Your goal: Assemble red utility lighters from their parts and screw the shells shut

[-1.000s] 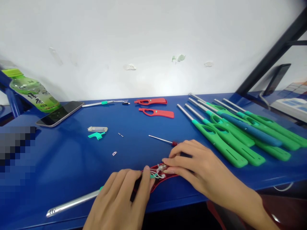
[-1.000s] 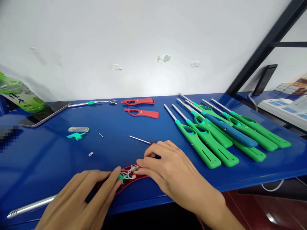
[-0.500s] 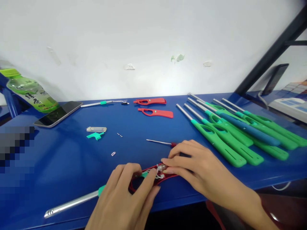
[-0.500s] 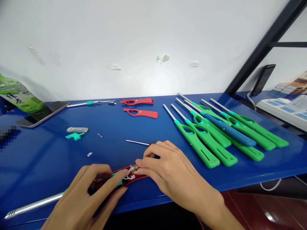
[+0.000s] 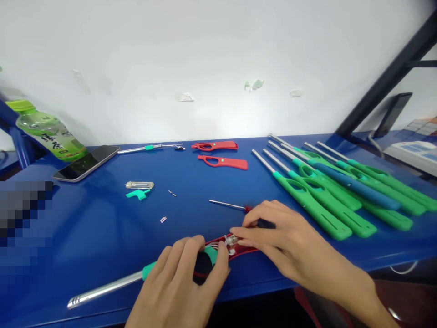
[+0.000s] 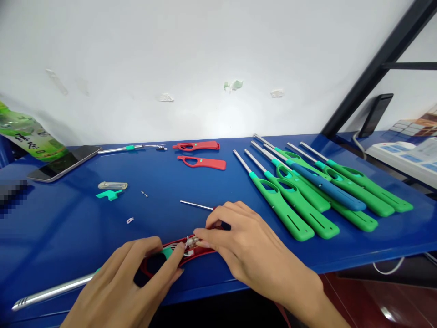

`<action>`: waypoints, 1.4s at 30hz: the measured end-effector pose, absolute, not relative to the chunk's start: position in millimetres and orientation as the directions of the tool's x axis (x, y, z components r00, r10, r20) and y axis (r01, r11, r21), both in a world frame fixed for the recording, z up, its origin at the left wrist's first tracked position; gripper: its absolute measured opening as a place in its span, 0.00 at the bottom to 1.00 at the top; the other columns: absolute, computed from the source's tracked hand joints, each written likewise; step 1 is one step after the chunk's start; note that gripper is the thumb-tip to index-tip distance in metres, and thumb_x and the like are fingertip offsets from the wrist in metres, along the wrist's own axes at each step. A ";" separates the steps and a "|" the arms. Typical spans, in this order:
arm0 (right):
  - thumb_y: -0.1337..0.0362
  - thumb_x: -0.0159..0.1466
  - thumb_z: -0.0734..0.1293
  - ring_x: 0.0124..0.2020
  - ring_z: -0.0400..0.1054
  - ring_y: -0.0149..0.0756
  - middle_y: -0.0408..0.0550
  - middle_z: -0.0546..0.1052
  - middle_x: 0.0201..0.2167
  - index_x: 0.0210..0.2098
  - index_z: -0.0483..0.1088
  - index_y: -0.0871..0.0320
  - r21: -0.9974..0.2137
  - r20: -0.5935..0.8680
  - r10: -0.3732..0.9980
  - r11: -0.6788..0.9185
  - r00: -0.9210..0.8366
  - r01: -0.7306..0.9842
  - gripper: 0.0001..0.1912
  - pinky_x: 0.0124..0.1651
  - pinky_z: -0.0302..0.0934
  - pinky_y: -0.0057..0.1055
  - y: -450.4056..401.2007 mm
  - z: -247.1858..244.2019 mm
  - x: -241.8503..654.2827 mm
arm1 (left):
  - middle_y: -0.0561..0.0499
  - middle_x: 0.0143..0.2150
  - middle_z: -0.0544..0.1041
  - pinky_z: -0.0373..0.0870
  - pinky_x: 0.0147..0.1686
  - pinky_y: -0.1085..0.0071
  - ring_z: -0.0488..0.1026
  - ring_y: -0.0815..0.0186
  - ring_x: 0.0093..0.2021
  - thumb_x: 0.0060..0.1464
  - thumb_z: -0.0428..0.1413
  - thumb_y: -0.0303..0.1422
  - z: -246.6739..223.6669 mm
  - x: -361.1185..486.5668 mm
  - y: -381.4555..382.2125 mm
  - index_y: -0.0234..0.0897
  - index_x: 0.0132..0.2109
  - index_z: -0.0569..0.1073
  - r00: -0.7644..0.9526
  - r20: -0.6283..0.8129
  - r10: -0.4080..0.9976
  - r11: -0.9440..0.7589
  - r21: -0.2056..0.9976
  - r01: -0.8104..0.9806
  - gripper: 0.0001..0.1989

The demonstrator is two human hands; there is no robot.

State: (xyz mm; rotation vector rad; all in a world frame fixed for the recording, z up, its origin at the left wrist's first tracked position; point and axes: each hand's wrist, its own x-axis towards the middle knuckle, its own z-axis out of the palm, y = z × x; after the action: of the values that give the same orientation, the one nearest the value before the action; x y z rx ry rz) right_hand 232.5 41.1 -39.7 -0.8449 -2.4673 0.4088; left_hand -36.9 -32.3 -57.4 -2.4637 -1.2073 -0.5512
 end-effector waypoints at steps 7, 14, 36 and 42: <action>0.70 0.79 0.64 0.45 0.73 0.37 0.43 0.81 0.44 0.56 0.77 0.50 -0.400 0.412 0.593 0.800 -0.692 0.447 0.13 0.53 0.62 0.39 45.1 -40.8 231.4 | 0.44 0.51 0.77 0.79 0.46 0.65 0.76 0.60 0.46 0.71 0.49 0.26 -57.5 -34.3 -34.1 0.45 0.65 0.73 0.557 0.470 0.685 -0.553 -0.163 0.817 0.21; 0.68 0.76 0.70 0.43 0.77 0.32 0.38 0.85 0.43 0.46 0.75 0.53 -0.403 0.502 0.559 0.826 -0.660 0.393 0.03 0.56 0.64 0.35 46.7 -37.8 228.5 | 0.44 0.51 0.77 0.79 0.47 0.64 0.76 0.59 0.48 0.70 0.52 0.26 -54.9 -28.8 -32.9 0.44 0.63 0.73 0.542 0.477 0.691 -0.527 -0.181 0.831 0.19; 0.59 0.81 0.57 0.66 0.75 0.56 0.63 0.74 0.71 0.73 0.66 0.61 0.170 0.068 0.525 0.832 -0.849 0.528 0.26 0.64 0.72 0.55 180.2 19.7 233.0 | 0.42 0.52 0.80 0.83 0.46 0.59 0.80 0.55 0.48 0.76 0.49 0.32 -66.8 -38.6 -26.2 0.41 0.67 0.73 0.533 0.521 0.667 -0.548 -0.143 0.824 0.18; 0.70 0.77 0.60 0.53 0.82 0.52 0.69 0.80 0.62 0.69 0.69 0.67 0.234 -0.001 0.527 0.826 -0.850 0.512 0.23 0.56 0.75 0.51 214.6 -4.4 212.5 | 0.42 0.58 0.77 0.80 0.52 0.61 0.78 0.57 0.54 0.72 0.52 0.24 -59.9 -56.0 -30.8 0.40 0.70 0.70 0.444 0.565 0.695 -0.526 -0.022 0.850 0.23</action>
State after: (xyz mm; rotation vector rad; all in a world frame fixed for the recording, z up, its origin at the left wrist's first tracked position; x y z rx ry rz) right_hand 212.5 214.6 -4.4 -0.8732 -3.0649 -0.3631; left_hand -56.0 -30.8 -59.9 -2.3972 -1.3257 -0.7265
